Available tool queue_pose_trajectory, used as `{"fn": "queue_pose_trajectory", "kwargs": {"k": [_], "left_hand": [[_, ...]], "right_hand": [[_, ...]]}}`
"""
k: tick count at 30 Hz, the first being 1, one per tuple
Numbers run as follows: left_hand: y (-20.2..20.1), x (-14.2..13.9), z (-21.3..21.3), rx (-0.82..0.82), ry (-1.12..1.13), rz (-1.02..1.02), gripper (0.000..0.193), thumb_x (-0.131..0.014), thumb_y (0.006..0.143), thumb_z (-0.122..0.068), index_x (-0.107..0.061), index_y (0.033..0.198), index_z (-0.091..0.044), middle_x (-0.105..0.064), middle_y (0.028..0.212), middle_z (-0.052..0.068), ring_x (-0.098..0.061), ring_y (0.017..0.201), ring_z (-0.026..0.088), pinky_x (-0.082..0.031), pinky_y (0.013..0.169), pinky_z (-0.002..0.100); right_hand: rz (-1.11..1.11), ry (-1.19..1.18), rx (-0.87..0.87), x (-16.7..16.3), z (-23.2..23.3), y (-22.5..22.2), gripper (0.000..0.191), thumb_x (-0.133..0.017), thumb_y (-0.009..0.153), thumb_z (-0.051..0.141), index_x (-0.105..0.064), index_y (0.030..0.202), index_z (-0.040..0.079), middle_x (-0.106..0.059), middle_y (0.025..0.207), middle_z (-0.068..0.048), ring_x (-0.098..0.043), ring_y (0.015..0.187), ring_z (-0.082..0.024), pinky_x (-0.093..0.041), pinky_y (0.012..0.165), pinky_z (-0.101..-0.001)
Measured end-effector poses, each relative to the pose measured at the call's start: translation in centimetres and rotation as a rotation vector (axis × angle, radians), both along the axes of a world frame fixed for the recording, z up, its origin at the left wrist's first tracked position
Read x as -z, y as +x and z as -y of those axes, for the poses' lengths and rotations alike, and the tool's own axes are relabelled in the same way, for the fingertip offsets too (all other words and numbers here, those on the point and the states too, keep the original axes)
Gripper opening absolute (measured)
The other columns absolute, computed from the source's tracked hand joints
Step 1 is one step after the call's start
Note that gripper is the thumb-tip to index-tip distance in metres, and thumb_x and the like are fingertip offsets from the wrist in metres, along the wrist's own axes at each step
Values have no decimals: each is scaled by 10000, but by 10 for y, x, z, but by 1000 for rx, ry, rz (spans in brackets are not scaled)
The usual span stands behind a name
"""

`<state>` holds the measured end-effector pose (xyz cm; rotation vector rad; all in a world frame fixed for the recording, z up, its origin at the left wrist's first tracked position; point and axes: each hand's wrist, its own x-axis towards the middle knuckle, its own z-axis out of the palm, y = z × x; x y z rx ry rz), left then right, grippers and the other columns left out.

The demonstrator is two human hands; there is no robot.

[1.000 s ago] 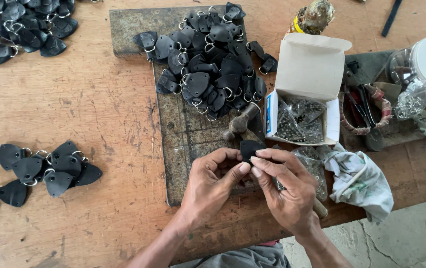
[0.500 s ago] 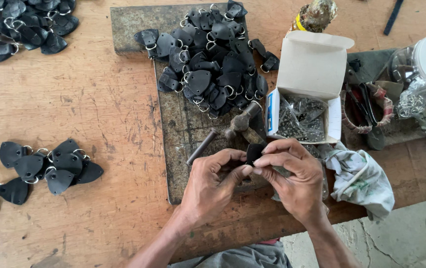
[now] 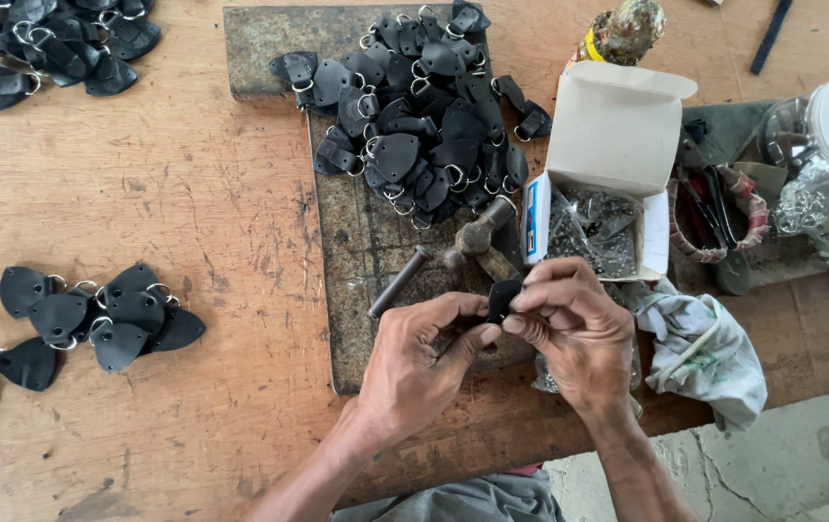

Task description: The person attaches metal split rings to black leather key fobs at a workbench. They place a rivet through the leather, use a punch and hammer to set it, set the finished fob aside, and take new leather pieces and rings from piles and a box on the bench.

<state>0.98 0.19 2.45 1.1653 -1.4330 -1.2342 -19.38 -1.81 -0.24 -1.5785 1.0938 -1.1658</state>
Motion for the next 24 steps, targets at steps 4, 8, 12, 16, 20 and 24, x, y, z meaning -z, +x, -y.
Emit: {"fn": "queue_pose_trajectory", "kwargs": {"k": [4,8,12,16,20,24], "left_hand": [[1,3,-1,-9,-100,-15,206,-759,908,-72,-747,1105,-12,-800,957,110,-777,794,151,-616,680,285],[1,5,0,-7,-157,-18,196,-758,915,-64,-756,1108,-31,-795,1005,102,-782,852,164,-638,723,288],[0,7,-1,11,-158,-17,157,-765,891,-54,-762,1043,-13,-785,981,110,-771,821,179,-625,661,300],[-1,11,-9,8,-224,91,135,-727,939,-31,-661,1043,24,-718,902,113,-705,742,193,-577,637,320],[-4,11,-25,-6,-273,176,164,-699,968,-23,-611,1095,30,-641,894,137,-639,750,242,-520,625,378],[6,8,-21,81,-182,225,184,-691,1024,-118,-605,1126,8,-665,982,116,-656,797,216,-581,656,336]], "right_hand": [[94,210,-2,-3,-1,3,359,-780,804,60,-656,1132,139,-716,1115,-33,-728,943,-69,-649,844,-173],[-10,190,6,-1,-5,-2,271,-776,836,31,-709,1092,91,-745,1040,-51,-726,904,-81,-648,795,-196],[-31,91,-91,-5,-6,-8,193,-788,880,8,-758,1059,71,-775,983,-54,-722,852,-102,-641,730,-204],[-51,315,-54,-23,-18,-9,215,-707,866,29,-759,1073,57,-797,995,-56,-789,864,-133,-689,758,-248],[-131,245,-14,-29,-34,-2,280,-739,846,57,-728,1125,45,-770,1013,-61,-742,902,-109,-643,777,-238],[-410,254,41,-21,-27,1,236,-751,900,123,-757,1136,129,-771,912,-52,-700,677,-108,-585,549,-240]]}}
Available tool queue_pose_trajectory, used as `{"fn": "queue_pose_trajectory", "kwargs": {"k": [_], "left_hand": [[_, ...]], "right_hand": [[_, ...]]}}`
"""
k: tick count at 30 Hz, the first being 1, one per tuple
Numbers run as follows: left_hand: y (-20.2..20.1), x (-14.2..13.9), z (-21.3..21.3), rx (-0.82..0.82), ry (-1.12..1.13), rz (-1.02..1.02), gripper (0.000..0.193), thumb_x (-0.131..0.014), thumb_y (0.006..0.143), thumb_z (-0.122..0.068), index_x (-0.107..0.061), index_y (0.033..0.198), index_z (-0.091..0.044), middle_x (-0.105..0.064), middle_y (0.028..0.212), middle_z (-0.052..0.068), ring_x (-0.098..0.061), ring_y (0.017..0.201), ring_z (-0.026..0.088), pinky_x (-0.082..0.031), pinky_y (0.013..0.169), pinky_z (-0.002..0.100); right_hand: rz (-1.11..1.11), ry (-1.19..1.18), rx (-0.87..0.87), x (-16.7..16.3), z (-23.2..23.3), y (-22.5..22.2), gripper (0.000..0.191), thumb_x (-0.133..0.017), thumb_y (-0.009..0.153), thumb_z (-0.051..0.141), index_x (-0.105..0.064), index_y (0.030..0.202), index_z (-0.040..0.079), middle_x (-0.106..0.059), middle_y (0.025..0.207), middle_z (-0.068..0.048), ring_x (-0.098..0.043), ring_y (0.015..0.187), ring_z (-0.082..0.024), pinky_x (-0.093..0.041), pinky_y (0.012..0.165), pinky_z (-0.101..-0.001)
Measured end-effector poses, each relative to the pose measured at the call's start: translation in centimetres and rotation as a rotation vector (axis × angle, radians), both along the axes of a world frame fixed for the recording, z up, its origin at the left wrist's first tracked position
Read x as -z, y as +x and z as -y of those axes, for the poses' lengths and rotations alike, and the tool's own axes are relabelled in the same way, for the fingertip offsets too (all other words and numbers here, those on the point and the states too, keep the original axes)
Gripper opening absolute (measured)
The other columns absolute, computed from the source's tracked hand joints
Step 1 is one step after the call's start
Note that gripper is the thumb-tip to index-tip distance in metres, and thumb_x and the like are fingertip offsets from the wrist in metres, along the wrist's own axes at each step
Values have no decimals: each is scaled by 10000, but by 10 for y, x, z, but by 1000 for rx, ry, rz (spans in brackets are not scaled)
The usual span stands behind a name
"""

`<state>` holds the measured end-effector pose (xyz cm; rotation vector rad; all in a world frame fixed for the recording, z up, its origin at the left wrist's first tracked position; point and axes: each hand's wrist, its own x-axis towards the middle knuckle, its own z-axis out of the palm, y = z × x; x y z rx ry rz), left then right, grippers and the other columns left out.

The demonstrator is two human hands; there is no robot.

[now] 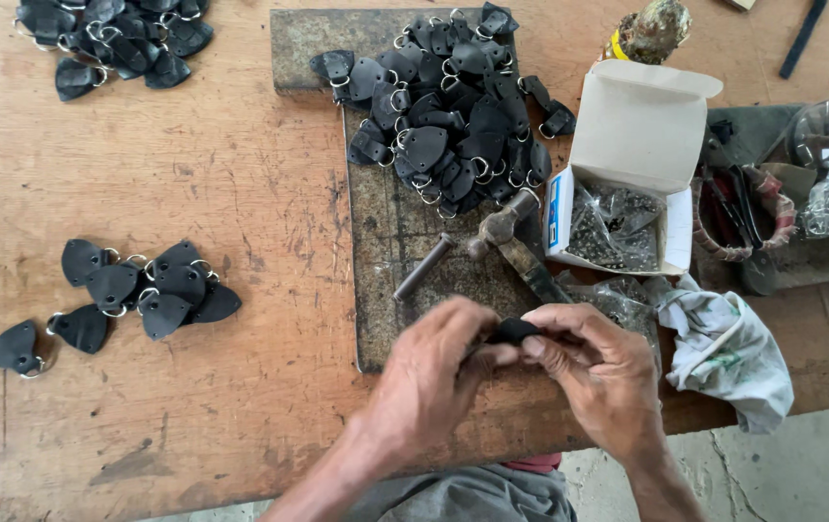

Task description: The person attaches metal split rings to black leather key fobs at a workbench. They place a rivet through the leather, use a punch and hammer to set it, set the finished fob aside, and take new leather pieces and rings from piles and a box on the bench.

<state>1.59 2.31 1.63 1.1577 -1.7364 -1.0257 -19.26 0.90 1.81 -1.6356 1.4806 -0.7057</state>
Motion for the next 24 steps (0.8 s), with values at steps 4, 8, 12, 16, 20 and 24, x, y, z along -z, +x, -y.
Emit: {"fn": "queue_pose_trajectory", "kwargs": {"k": [4,8,12,16,20,24], "left_hand": [[26,0,22,-295,-319,403,333,-708,865,-189,-603,1104,18,-618,965,157,-616,881,279,-545,708,400],[33,3,36,-308,-19,644,215,-655,923,-122,-604,1071,25,-583,970,149,-595,881,256,-541,709,410],[41,1,37,-308,201,609,126,-593,1036,-109,-607,1078,9,-602,930,129,-589,807,234,-537,691,395],[62,-2,35,-275,551,-252,215,-630,960,-135,-633,1134,-10,-702,934,109,-659,798,183,-607,728,358],[69,2,21,-150,587,-644,271,-673,918,-88,-614,1170,-6,-708,985,72,-712,921,163,-661,868,346],[63,10,12,-159,438,-531,344,-781,840,-17,-626,1146,4,-738,1001,67,-708,952,155,-624,899,326]], "right_hand": [[-97,177,-46,-4,14,3,250,-729,860,170,-776,1103,201,-811,863,-25,-691,642,-101,-597,556,-240],[-189,217,-191,-7,22,28,285,-711,875,170,-754,1157,179,-797,949,9,-727,732,-112,-604,627,-261],[-152,-63,-280,-11,23,48,267,-734,878,147,-761,1137,91,-765,979,-45,-729,816,-136,-572,699,-289],[-254,-1,-249,-15,22,57,291,-732,867,187,-783,1148,132,-684,951,-37,-662,778,-205,-554,673,-331],[-276,5,-298,-17,18,51,470,-733,859,297,-681,1299,142,-609,1112,-46,-648,916,-226,-570,756,-356],[-263,-118,-415,-7,10,42,640,-742,786,437,-639,1346,144,-581,1215,-86,-612,1115,-240,-563,923,-392]]}}
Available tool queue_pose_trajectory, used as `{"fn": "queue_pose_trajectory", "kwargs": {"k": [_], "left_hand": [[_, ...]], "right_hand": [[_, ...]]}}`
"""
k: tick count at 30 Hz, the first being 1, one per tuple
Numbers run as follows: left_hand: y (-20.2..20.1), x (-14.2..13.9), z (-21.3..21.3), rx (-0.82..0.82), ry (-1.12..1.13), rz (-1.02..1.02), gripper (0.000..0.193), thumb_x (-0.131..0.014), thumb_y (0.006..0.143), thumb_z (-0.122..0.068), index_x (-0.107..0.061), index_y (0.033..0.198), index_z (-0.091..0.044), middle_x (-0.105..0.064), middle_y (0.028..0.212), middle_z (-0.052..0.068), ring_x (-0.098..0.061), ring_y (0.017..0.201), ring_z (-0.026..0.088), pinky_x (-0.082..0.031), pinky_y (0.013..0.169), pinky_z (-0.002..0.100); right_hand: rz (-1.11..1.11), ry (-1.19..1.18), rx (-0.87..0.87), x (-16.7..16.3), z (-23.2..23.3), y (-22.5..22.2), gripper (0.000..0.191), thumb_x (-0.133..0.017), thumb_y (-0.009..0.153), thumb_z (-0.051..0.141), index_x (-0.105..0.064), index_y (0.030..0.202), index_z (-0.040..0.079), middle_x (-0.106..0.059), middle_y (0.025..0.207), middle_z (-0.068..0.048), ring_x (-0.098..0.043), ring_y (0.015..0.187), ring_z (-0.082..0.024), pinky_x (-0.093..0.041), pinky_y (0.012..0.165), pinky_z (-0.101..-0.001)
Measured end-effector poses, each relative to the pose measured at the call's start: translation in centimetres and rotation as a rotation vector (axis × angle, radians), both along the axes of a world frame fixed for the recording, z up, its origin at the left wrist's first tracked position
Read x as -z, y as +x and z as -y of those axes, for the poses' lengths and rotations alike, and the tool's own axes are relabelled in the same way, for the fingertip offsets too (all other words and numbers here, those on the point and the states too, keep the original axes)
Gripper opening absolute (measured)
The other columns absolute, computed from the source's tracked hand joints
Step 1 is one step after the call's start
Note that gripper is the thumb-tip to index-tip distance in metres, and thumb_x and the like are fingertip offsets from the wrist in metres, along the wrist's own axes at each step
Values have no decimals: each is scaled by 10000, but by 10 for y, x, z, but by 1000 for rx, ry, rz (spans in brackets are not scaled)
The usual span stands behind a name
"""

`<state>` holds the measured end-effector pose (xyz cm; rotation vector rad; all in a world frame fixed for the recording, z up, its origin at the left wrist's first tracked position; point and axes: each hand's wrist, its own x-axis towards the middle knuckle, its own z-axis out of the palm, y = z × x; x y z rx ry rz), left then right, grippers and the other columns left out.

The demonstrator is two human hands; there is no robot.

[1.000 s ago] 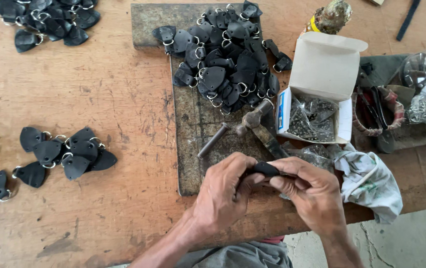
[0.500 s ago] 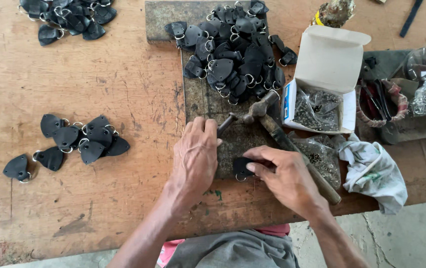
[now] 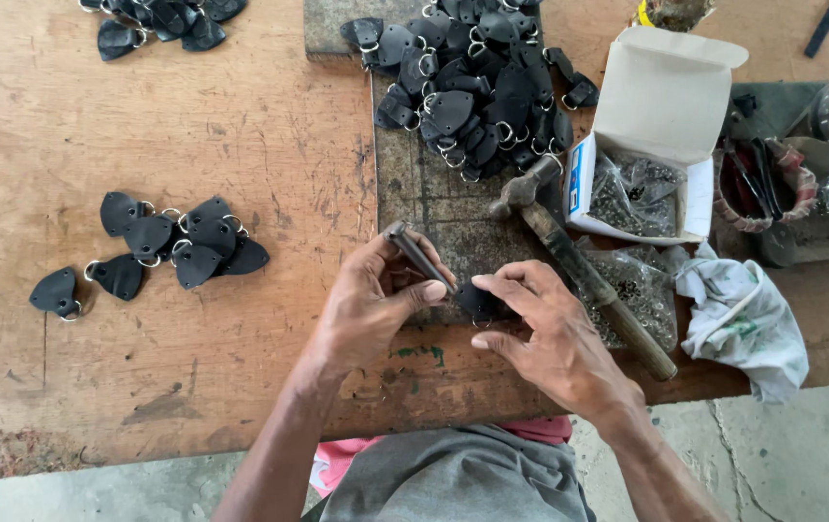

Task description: The person attaches metal split rings to black leather key fobs at a workbench. They place a rivet through the leather, use a punch and hammer to set it, set the finished fob aside, and take new leather pieces and rings from piles and a box on the bench.

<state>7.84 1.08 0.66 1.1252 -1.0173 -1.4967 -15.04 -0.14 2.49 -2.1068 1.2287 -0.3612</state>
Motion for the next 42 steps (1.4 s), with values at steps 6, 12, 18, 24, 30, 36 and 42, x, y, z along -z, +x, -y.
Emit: {"fn": "queue_pose_trajectory", "kwargs": {"k": [6,12,18,24,30,36,42], "left_hand": [[-10,2,-6,27,-46,104,181,-759,878,-24,-690,1045,-22,-754,994,42,-720,931,113,-629,876,293],[-12,-10,-7,54,-64,188,126,-749,905,-24,-688,1013,-6,-752,926,40,-690,889,83,-597,810,280],[-16,-22,-10,109,-94,410,139,-760,889,-103,-701,991,-30,-782,799,74,-746,722,124,-599,658,299],[-17,-24,-9,107,-212,516,181,-744,901,-166,-688,1007,-30,-766,797,117,-759,655,217,-563,593,344],[-20,-21,-10,122,-173,584,180,-730,913,-185,-711,1014,-37,-742,733,136,-728,588,231,-541,562,368],[-20,-21,-10,89,-335,530,172,-719,933,-144,-711,1059,-28,-739,798,143,-726,645,257,-538,591,380],[-23,-16,-13,101,-341,523,182,-703,913,-58,-704,1093,-32,-746,842,142,-738,667,265,-563,606,384]], "right_hand": [[21,-131,8,15,-8,-4,733,-725,841,512,-542,1449,144,-575,1336,-125,-567,1233,-303,-505,1025,-459],[66,-82,38,18,-10,0,827,-742,823,517,-478,1493,111,-627,1293,-111,-594,1197,-276,-501,1036,-439],[110,-160,10,21,-14,3,867,-744,823,524,-464,1493,50,-668,1242,-116,-596,1183,-280,-505,1024,-445],[121,-155,7,22,-14,2,878,-744,823,518,-457,1495,31,-667,1240,-119,-600,1179,-281,-512,1017,-442],[123,-184,5,21,-14,2,827,-753,839,500,-493,1462,22,-669,1247,-127,-610,1168,-288,-525,994,-434],[127,-223,-4,21,-11,4,818,-748,843,497,-498,1458,19,-672,1249,-127,-627,1140,-282,-535,981,-418],[89,-202,-45,19,-9,-2,829,-762,822,462,-491,1467,17,-672,1251,-124,-615,1152,-286,-524,968,-464]]}}
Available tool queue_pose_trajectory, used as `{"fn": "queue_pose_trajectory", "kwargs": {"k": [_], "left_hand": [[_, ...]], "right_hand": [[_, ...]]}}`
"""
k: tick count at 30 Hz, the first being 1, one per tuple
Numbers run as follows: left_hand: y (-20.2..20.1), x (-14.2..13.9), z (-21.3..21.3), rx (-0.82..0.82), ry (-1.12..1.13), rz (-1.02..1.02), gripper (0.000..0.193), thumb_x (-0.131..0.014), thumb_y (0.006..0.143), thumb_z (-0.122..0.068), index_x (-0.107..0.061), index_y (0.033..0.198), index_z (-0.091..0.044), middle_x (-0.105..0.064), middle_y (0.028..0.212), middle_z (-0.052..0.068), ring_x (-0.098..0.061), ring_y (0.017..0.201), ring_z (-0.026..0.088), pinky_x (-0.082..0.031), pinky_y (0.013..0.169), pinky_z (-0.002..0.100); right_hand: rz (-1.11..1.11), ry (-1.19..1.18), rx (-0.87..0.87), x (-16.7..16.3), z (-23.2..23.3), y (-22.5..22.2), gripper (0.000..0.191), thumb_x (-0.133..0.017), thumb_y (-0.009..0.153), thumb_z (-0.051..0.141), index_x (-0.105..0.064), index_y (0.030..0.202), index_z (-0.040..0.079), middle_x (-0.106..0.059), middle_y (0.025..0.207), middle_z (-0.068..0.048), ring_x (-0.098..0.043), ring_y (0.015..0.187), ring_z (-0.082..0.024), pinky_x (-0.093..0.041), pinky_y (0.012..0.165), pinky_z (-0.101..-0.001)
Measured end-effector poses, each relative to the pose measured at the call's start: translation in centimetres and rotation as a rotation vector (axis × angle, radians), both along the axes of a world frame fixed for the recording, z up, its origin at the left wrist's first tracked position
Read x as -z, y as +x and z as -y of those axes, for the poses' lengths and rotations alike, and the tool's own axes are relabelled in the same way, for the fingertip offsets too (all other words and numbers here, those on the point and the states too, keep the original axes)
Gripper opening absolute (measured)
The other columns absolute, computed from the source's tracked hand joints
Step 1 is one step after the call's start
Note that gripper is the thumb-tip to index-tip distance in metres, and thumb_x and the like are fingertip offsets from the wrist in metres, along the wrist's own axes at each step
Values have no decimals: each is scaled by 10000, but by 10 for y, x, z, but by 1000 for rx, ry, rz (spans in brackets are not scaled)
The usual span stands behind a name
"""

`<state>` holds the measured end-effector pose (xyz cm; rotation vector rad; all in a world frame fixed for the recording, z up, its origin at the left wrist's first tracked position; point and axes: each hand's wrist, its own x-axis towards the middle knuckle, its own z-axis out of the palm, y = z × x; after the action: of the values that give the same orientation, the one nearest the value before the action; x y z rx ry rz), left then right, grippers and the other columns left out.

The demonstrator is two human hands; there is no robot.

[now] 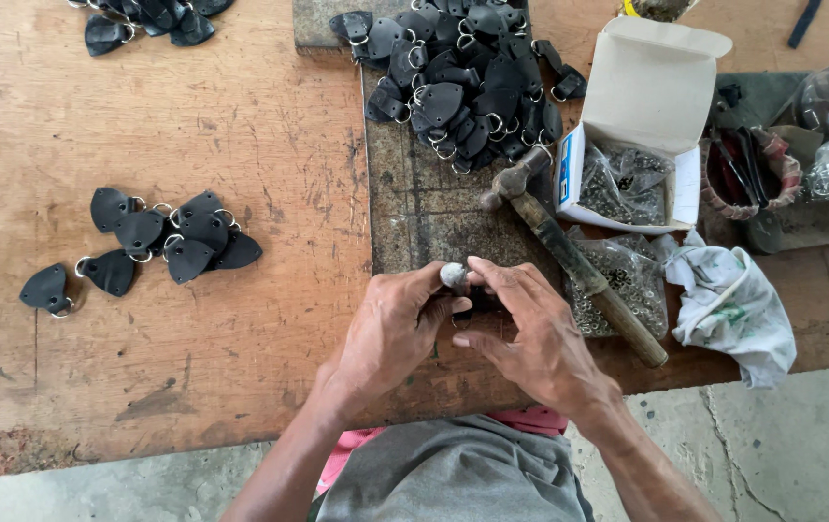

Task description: The person attaches metal split rings to black leather key fobs at a workbench. They place a rivet through the leather, use a punch and hammer to set it, set the finished fob aside, and take new leather pieces and rings from piles and a box on the bench.

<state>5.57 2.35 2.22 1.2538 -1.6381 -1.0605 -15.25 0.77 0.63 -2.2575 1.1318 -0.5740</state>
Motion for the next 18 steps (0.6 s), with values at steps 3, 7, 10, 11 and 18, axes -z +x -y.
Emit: {"fn": "queue_pose_trajectory", "kwargs": {"k": [3,7,10,11,18], "left_hand": [[-2,5,-4,13,-27,39,120,-678,932,1,-672,1051,-16,-744,884,139,-754,734,256,-580,660,386],[-9,13,-9,-15,-198,114,273,-689,885,28,-667,1155,-6,-735,1017,174,-737,868,310,-601,742,388],[-15,17,-10,-44,-258,158,264,-704,895,23,-667,1156,-1,-735,1022,174,-719,915,339,-590,782,403],[-16,18,-10,-52,-266,168,282,-702,884,30,-663,1162,2,-734,1025,174,-715,921,340,-589,788,403],[-20,19,-11,-90,-296,204,496,-617,741,110,-646,1217,-25,-722,1086,155,-692,1004,360,-580,841,422]], "right_hand": [[-99,-2,97,-8,11,-13,618,-728,923,360,-546,1434,63,-658,1304,-136,-624,1181,-280,-534,963,-472],[-352,-282,294,-11,44,-29,511,-744,952,305,-587,1359,40,-639,1154,-123,-631,1077,-279,-563,886,-439],[-480,-130,346,-1,60,-28,537,-777,892,323,-602,1288,5,-544,1076,-153,-605,877,-262,-569,681,-381],[-483,-161,351,2,62,-27,524,-779,892,314,-610,1276,0,-534,1065,-141,-600,862,-247,-566,674,-375],[-446,-92,411,-1,70,-22,323,-684,991,235,-589,1140,-35,-473,1064,-113,-566,778,-191,-559,600,-325]]}}
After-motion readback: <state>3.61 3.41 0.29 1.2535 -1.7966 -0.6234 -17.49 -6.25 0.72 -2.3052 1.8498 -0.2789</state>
